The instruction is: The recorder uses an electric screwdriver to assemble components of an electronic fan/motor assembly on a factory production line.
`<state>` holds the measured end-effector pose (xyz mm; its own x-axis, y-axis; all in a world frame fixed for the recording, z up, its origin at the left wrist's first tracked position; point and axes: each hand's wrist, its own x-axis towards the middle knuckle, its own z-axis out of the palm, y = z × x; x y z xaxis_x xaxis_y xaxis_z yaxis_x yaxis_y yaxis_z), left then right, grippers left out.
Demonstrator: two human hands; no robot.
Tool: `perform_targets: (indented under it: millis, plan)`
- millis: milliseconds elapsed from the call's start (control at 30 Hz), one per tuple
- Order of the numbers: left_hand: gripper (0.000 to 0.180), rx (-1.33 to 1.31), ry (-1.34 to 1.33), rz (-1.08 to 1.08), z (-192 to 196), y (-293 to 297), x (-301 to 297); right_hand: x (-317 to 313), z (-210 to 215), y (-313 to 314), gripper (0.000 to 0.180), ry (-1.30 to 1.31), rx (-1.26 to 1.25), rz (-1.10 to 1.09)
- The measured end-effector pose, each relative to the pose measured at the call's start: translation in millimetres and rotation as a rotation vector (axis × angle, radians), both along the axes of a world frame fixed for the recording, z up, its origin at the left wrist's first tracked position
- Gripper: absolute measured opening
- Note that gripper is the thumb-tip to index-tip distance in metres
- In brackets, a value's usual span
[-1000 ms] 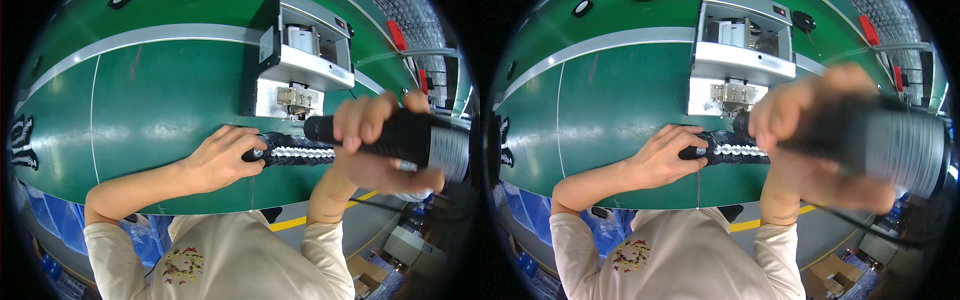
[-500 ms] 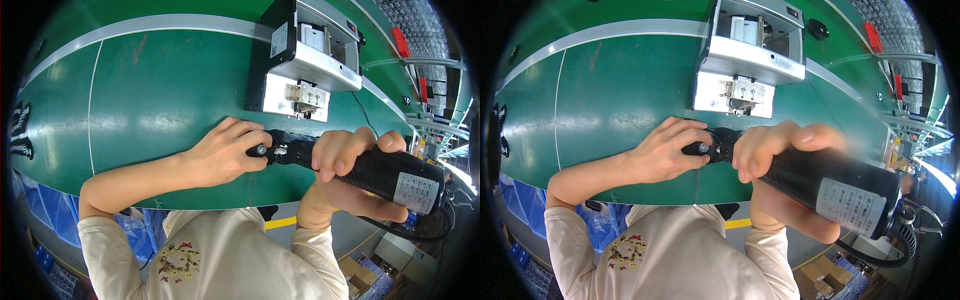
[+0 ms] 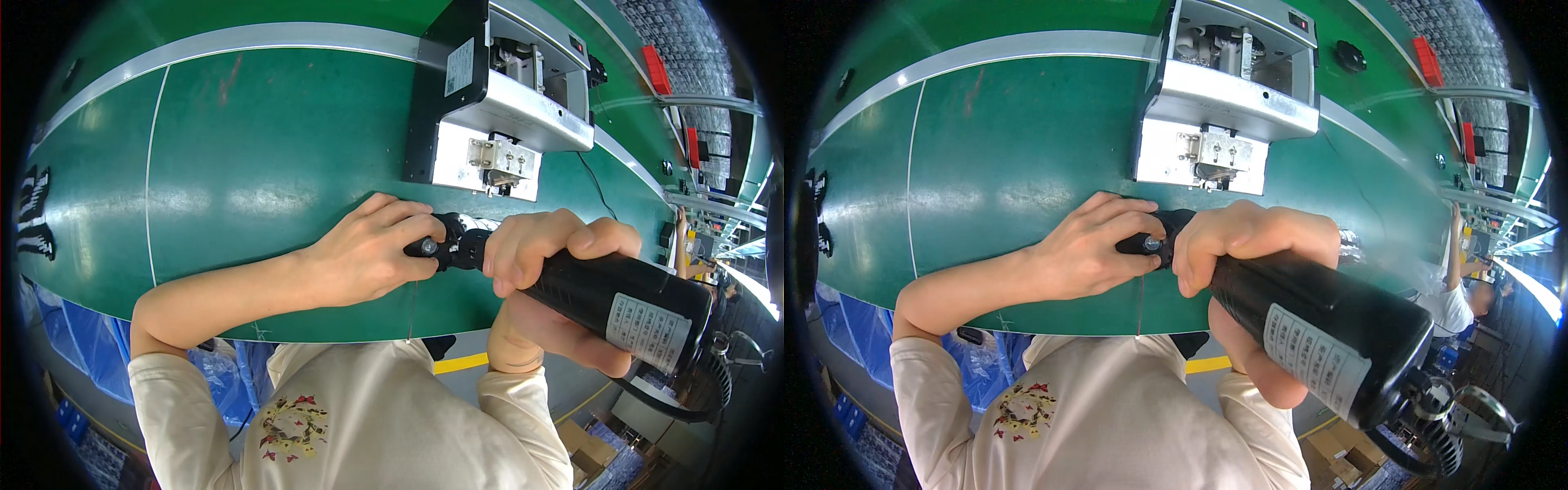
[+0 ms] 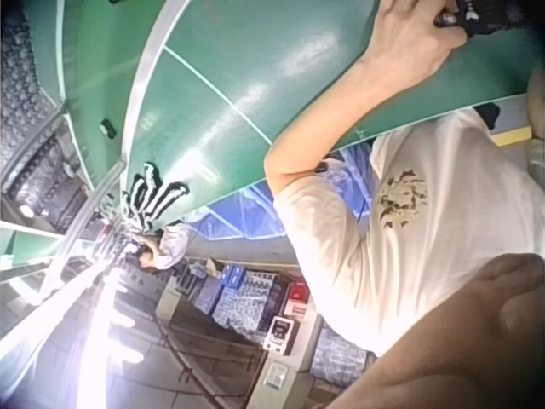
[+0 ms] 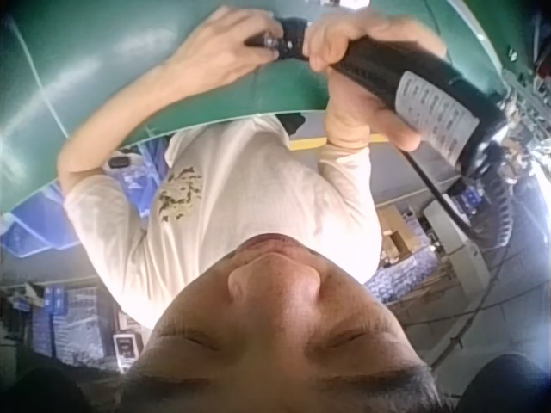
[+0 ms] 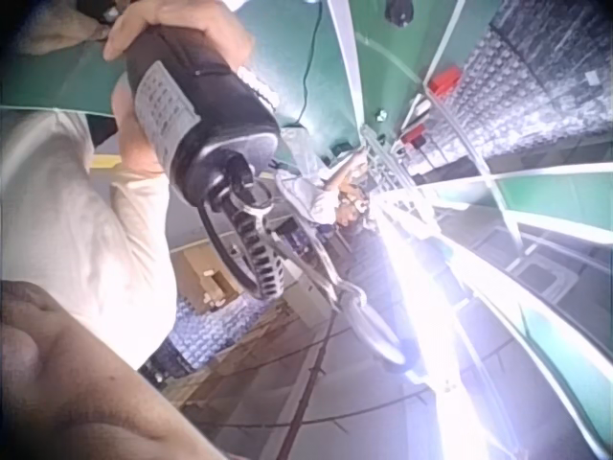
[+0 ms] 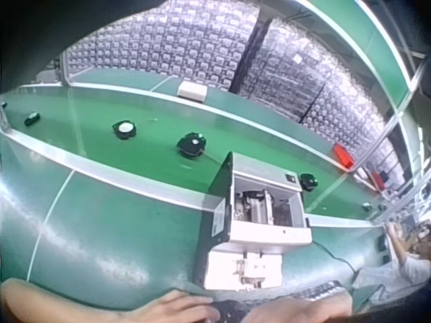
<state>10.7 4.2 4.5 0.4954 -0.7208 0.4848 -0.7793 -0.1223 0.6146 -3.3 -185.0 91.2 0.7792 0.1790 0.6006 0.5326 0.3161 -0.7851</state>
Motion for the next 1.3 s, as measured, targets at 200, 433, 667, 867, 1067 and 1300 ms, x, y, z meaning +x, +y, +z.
perform_targets:
  millis: [200,433,667,867,1067,1300]
  plan:
    - [0.01,0.005,0.005,-0.007,1.5,0.9,-0.8,1.4,3.1,-4.7,0.088,0.035,-0.015,0.04]
    - [0.022,0.054,0.146,-0.024,5.9,3.4,-0.3,-4.5,30.0,-25.9,0.082,0.018,0.111,0.028]
    - [0.028,0.046,0.094,-0.008,13.7,5.1,0.3,-4.3,45.3,-43.8,0.082,-0.066,0.116,-0.019]
    - [0.025,-0.132,-0.187,0.166,56.9,48.2,54.8,-20.7,43.2,-57.8,0.091,-0.046,0.254,-0.133]
    - [0.071,0.116,-0.302,0.905,14.1,94.8,248.0,-10.6,30.4,-50.8,0.096,0.002,0.297,-0.156]
    - [0.05,0.288,-0.194,0.935,-20.9,102.4,316.4,-2.7,24.0,-59.8,0.095,0.007,0.219,-0.175]
